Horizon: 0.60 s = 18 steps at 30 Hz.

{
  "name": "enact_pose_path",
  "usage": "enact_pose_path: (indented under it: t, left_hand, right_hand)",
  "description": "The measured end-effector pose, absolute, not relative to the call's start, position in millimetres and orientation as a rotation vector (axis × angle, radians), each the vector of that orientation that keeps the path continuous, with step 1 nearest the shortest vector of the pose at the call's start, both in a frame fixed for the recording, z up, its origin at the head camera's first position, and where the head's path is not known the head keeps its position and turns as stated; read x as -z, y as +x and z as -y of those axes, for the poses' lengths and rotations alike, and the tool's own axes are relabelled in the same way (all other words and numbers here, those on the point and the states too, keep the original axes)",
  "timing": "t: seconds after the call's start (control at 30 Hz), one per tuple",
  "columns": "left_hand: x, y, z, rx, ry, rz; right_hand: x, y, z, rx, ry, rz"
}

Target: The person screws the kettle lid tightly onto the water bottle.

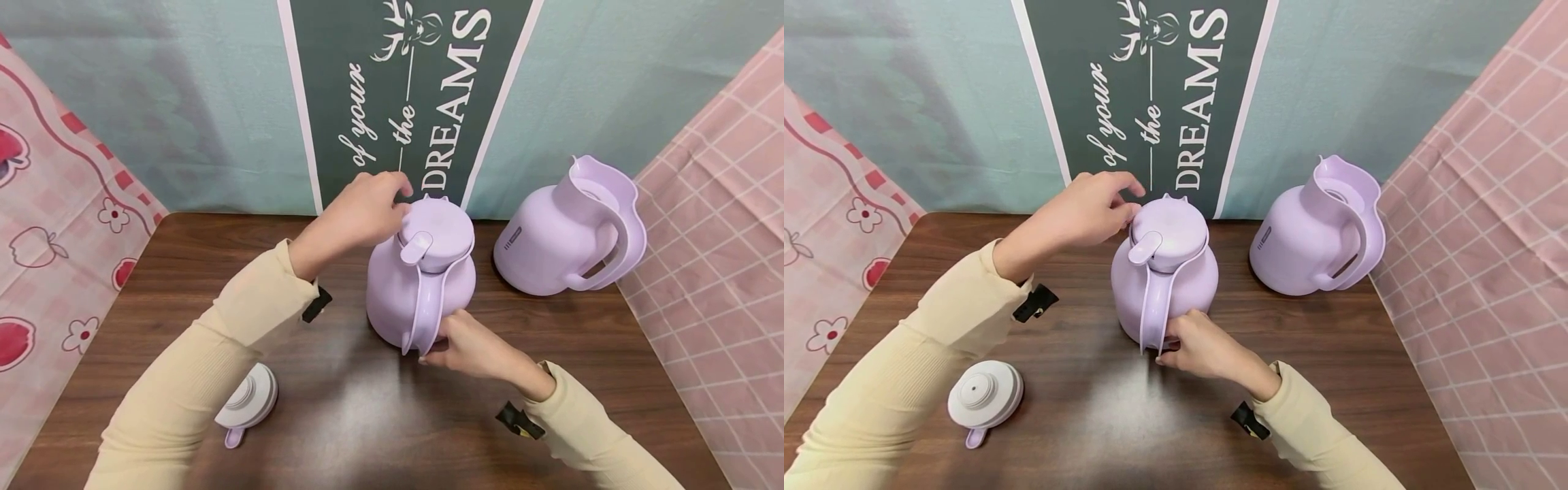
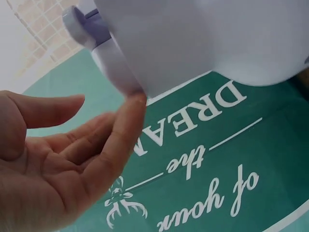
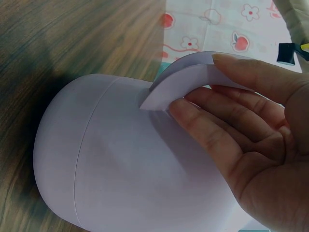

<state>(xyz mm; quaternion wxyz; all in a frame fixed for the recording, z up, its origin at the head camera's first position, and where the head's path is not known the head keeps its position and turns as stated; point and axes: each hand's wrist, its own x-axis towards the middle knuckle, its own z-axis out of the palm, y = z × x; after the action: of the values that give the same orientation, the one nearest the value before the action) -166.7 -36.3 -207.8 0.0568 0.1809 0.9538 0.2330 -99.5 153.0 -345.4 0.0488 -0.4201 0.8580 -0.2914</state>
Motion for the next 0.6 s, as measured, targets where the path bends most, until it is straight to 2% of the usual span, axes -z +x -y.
enact_pose_path:
  t: [0.3, 0.6]
  left_hand:
    - [207.7, -165.3, 37.1, -0.714, 0.607, -2.935]
    - [214.7, -190.0, 38.6, -0.691, 0.720, -2.791]
  right_hand:
    - [346.5, -100.6, -152.9, 0.881, -1.298, -2.624]
    - [351.8, -118.4, -150.7, 0.908, -1.281, -2.624]
